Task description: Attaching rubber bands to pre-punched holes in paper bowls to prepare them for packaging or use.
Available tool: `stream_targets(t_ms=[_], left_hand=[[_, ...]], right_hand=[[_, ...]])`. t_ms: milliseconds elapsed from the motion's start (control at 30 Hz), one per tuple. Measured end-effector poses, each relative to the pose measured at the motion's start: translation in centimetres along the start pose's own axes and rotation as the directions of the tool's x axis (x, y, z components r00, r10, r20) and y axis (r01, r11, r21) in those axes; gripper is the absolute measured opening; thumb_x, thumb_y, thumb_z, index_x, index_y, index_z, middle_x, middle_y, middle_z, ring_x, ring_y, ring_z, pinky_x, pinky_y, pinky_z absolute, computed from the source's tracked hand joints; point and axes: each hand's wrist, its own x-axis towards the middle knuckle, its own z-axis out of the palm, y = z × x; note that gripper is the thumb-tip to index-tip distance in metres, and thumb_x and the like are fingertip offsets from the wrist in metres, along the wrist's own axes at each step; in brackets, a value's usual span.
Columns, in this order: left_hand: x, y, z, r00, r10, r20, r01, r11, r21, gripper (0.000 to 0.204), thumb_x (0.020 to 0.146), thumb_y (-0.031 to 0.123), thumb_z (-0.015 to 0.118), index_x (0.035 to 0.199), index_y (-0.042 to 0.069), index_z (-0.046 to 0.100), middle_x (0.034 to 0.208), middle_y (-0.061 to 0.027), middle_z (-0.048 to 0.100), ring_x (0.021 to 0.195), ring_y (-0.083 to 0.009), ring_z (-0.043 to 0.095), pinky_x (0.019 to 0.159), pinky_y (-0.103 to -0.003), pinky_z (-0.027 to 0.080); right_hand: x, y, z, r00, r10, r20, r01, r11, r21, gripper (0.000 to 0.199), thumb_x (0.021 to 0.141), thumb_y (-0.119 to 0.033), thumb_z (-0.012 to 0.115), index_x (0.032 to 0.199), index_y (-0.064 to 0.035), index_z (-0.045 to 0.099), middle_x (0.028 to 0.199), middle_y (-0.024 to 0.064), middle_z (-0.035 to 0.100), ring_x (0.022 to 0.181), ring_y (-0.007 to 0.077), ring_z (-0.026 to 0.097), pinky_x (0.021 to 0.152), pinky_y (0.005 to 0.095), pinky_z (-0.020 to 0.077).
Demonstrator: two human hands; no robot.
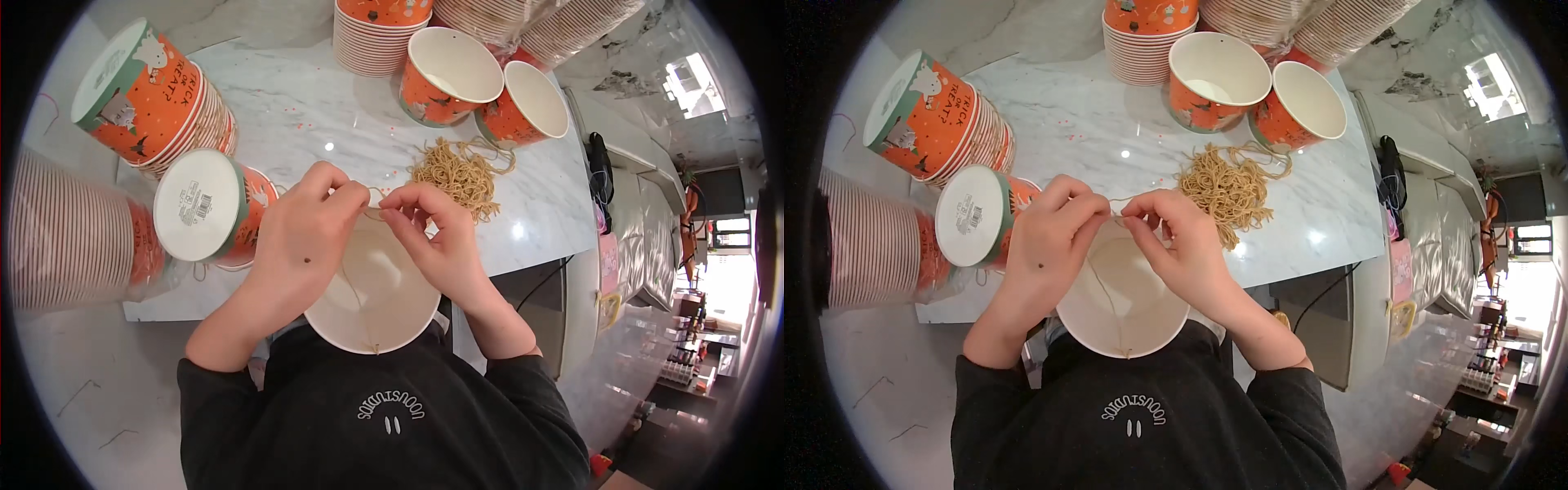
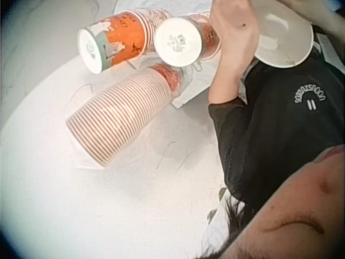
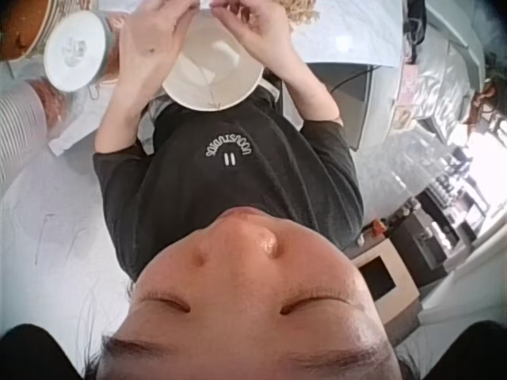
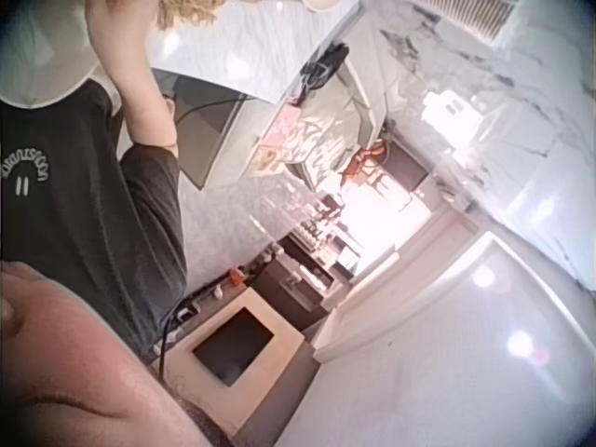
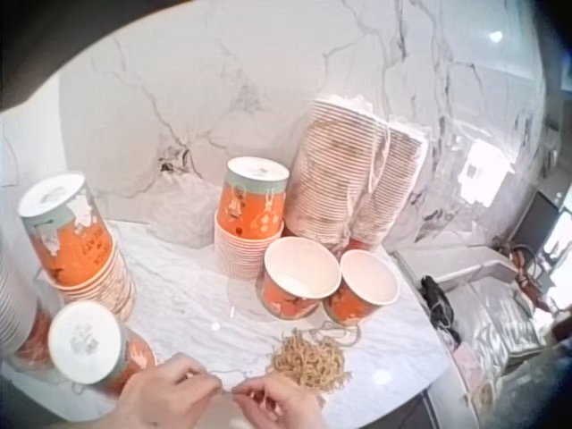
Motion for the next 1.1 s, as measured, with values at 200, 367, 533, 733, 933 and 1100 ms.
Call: stream_targets(t_ms=[200,367,533,733,933,1100], left_hand=[[0.3,0.6,-1.7,0.973,-0.167,0.161,0.156,0.984,0.083,0.012,0.087,0.001,0.072,0.098,0.002,0.068,0.091,-0.0105,0.066,0.079,-0.0295,0.068,0.068,-0.038,0.051],[-0.6,0.3,-1.8,0.995,-0.049,0.085,0.030,0.975,0.220,0.012,0.088,0.003,0.065,0.100,0.003,0.067,0.091,-0.0127,0.062,0.078,-0.0341,0.067,0.065,-0.044,0.051],[0.0,0.5,-1.0,0.999,0.013,0.037,-0.014,1.000,0.009,0.016,0.084,-0.001,0.072,0.099,0.002,0.072,0.101,-0.0091,0.069,0.072,-0.0221,0.067,0.064,-0.035,0.052],[0.8,0.5,-1.5,0.942,-0.140,0.305,0.211,0.954,-0.214,0.013,0.084,0.005,0.073,0.096,0.000,0.069,0.100,-0.0134,0.073,0.076,-0.0243,0.072,0.065,-0.035,0.054],[1.1,0.8,-2.0,0.877,-0.285,0.386,0.411,0.862,-0.297,0.022,0.084,0.006,0.076,0.104,0.002,0.068,0.081,-0.0077,0.074,0.060,-0.0110,0.061,0.057,-0.026,0.045],[1.4,-0.2,-1.4,0.855,-0.277,0.438,0.454,0.807,-0.377,0.022,0.083,0.005,0.079,0.103,0.000,0.070,0.074,-0.0019,0.073,0.056,0.0006,0.052,0.051,-0.022,0.039]], right_hand=[[0.1,0.5,-0.1,0.996,0.056,-0.072,-0.048,0.993,0.109,0.012,0.096,-0.002,0.069,0.108,-0.0025,0.067,0.093,0.0021,0.067,0.074,0.0074,0.059,0.062,0.0237,0.0453],[0.0,0.1,0.0,0.989,0.101,-0.104,-0.083,0.982,0.169,0.018,0.097,0.000,0.068,0.115,-0.0019,0.064,0.094,0.0025,0.067,0.072,0.0068,0.059,0.063,0.0237,0.0473],[-0.1,-0.2,0.0,0.996,0.054,-0.069,-0.047,0.995,0.090,0.017,0.097,0.001,0.068,0.113,-0.0013,0.064,0.093,0.0035,0.066,0.072,0.0078,0.059,0.065,0.0245,0.0484],[-0.1,-0.5,-0.2,0.995,-0.095,-0.009,0.095,0.995,0.007,0.017,0.094,0.002,0.070,0.109,-0.0016,0.064,0.091,0.0057,0.065,0.074,0.0118,0.062,0.066,0.0264,0.0497],[0.0,-0.5,-0.5,0.995,-0.089,0.049,0.085,0.994,0.072,0.015,0.094,0.002,0.070,0.107,-0.0018,0.063,0.090,0.0061,0.065,0.076,0.0134,0.063,0.067,0.0274,0.0506],[-0.1,-0.8,-0.3,0.991,-0.112,0.068,0.110,0.994,0.026,0.014,0.095,0.001,0.070,0.107,-0.0027,0.064,0.091,0.0071,0.066,0.078,0.0158,0.065,0.069,0.0289,0.0526]])
